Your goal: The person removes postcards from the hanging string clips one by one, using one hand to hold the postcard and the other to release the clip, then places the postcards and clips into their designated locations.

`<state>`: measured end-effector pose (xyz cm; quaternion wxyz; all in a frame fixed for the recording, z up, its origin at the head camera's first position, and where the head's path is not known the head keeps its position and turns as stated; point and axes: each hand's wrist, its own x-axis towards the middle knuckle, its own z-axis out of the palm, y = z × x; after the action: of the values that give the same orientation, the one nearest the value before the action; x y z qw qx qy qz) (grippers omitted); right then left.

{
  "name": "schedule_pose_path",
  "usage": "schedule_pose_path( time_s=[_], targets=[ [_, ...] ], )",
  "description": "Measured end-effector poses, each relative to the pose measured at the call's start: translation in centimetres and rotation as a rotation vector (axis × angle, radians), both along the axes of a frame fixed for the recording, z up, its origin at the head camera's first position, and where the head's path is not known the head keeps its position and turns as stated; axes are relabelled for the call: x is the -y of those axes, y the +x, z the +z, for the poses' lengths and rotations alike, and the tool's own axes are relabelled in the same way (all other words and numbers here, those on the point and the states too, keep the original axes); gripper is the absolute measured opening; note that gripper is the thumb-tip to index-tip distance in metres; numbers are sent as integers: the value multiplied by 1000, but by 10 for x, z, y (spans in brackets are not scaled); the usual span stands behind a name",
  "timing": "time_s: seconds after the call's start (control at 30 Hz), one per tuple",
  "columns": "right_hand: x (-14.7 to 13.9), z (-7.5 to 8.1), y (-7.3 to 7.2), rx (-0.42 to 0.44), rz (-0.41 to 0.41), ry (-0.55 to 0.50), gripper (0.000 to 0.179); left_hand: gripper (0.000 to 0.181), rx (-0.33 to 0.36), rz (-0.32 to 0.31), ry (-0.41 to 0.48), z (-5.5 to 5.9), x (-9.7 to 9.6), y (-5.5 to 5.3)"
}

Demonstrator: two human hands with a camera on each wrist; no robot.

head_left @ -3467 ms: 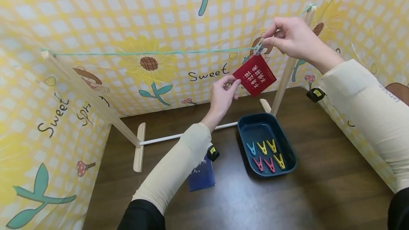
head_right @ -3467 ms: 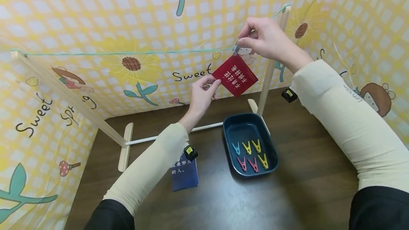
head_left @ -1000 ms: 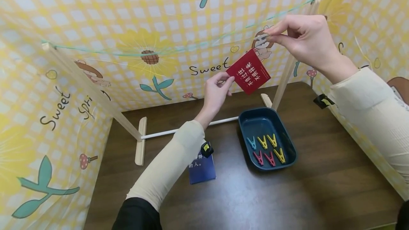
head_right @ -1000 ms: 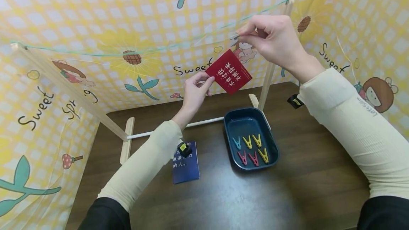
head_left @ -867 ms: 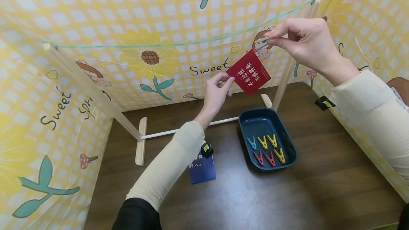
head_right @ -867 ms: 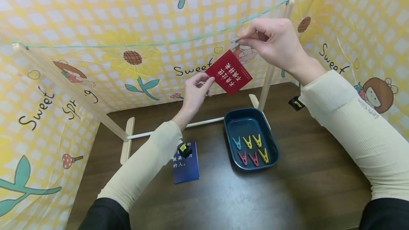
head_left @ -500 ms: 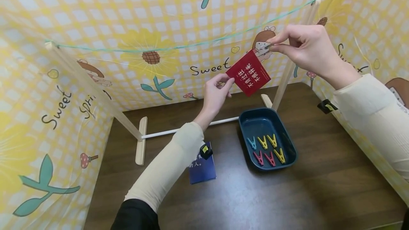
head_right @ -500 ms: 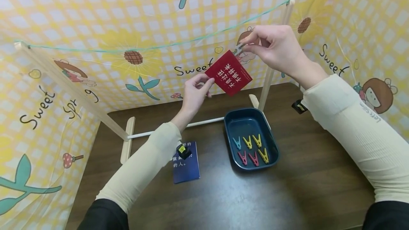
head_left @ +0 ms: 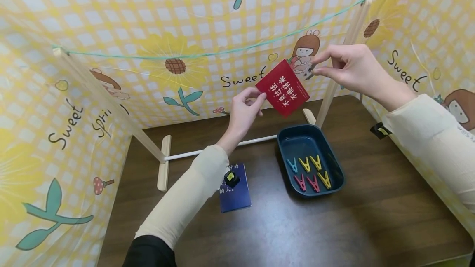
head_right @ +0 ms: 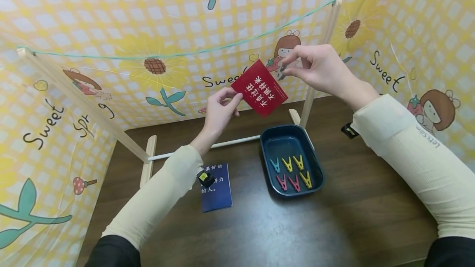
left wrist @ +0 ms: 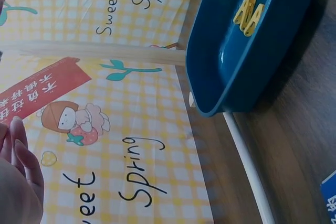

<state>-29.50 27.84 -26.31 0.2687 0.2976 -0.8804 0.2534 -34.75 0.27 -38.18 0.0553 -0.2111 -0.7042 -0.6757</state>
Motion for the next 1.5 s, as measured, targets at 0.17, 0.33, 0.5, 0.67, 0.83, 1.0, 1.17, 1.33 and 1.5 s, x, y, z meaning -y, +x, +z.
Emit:
schedule_pose_path(
  time_s=[0.17,0.33,0.5,0.67,0.83,1.0,1.17,1.33,1.5],
  targets=[
    [1,-5,2,39,-11,7,28,15,6,-4,-24,-3,10,3],
    [1,-8,2,40,-6,18,28,14,0,-21,-72,-4,16,9],
    [2,-12,1,40,2,30,30,13,-8,-45,-90,-2,20,15],
    [2,-16,2,71,2,28,30,14,-5,-68,-108,0,24,21],
    [3,-18,2,89,0,30,30,15,-1,-74,-122,0,30,26],
    [3,-21,2,111,-5,43,30,16,8,-62,-124,1,36,29],
    [4,-25,0,103,14,51,30,15,18,-51,-122,1,43,32],
    [5,-29,-1,101,34,57,31,15,20,-48,-108,-1,48,34],
    [4,-33,1,128,30,55,31,14,26,-56,-96,-1,54,38]
  ],
)
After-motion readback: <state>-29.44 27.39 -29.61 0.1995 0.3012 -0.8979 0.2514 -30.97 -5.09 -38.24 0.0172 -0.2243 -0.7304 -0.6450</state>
